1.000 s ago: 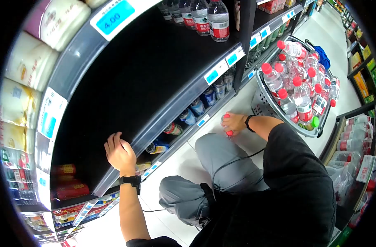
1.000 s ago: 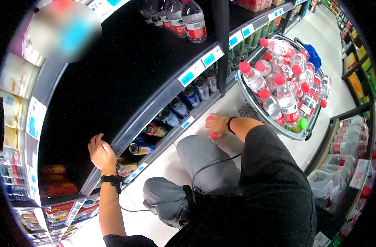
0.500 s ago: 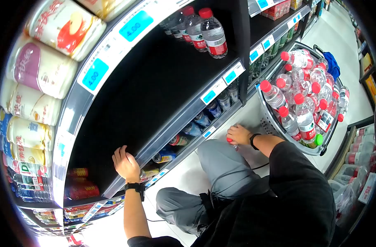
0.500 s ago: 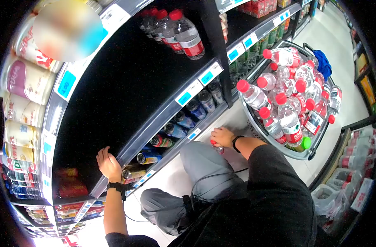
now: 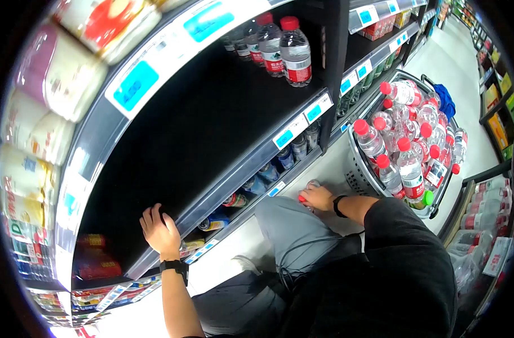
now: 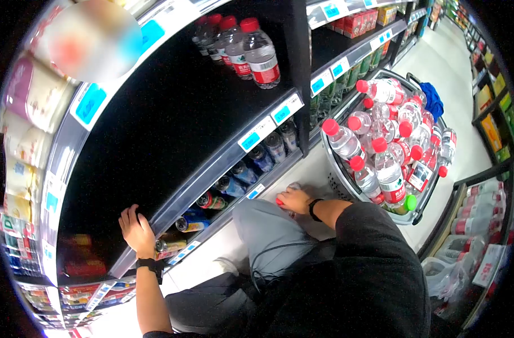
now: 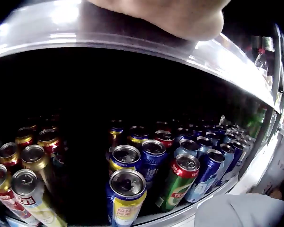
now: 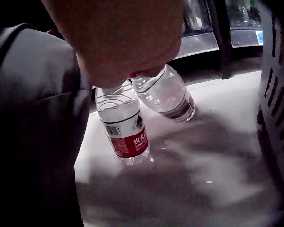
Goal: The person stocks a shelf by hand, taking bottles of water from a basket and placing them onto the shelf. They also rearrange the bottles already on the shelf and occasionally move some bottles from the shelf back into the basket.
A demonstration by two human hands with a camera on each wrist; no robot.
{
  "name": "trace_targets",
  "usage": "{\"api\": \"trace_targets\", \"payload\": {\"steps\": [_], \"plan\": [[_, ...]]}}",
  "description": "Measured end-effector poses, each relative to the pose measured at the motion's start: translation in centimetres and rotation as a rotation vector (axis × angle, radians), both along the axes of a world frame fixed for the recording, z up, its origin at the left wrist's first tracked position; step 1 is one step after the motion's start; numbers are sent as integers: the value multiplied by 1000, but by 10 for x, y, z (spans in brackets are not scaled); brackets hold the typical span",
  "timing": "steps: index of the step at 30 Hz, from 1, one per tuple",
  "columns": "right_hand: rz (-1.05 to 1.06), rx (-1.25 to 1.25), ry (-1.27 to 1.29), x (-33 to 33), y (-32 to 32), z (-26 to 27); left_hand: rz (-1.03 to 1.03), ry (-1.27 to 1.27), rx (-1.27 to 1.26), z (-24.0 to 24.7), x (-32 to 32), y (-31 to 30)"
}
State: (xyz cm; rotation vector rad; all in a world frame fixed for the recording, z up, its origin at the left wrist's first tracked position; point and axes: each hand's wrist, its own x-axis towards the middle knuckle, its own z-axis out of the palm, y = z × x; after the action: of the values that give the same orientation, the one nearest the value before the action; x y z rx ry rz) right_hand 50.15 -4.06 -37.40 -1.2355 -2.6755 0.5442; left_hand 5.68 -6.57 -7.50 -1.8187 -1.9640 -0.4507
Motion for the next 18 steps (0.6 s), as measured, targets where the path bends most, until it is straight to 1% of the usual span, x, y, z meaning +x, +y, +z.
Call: {"api": "trace_targets", "payload": {"steps": [2,4,6,8,9,11,12,14,15,16,18], "plan": [[-47,19,-43,-6,0,-2,2,3,12,1,0,-1],[-1,47,-58,-3,4,0,4,-14,31,1,0,-1],[38,78,-67,0,6,15,7,10,51,1,2,-1],[-9,-84,-120,2,1,32,20,8,74,1,2,-2],[-6,-76,-123,2,-1,35,31,-5,78,2,3,-2],[-131,109,84,8,-8,40,37,-24,84,2,5,-2],[-129,118,78,9,-8,61,27,-22,99,0,4,0],[-234,76,92,7,-16,106,20,-22,113,0,2,0],[-266,156,149,6,-19,121,15,-24,107,0,2,0],[-265,157,144,6,-23,141,8,-25,99,0,2,0],[-315,238,189,8,-28,190,14,-53,98,0,2,1]]}}
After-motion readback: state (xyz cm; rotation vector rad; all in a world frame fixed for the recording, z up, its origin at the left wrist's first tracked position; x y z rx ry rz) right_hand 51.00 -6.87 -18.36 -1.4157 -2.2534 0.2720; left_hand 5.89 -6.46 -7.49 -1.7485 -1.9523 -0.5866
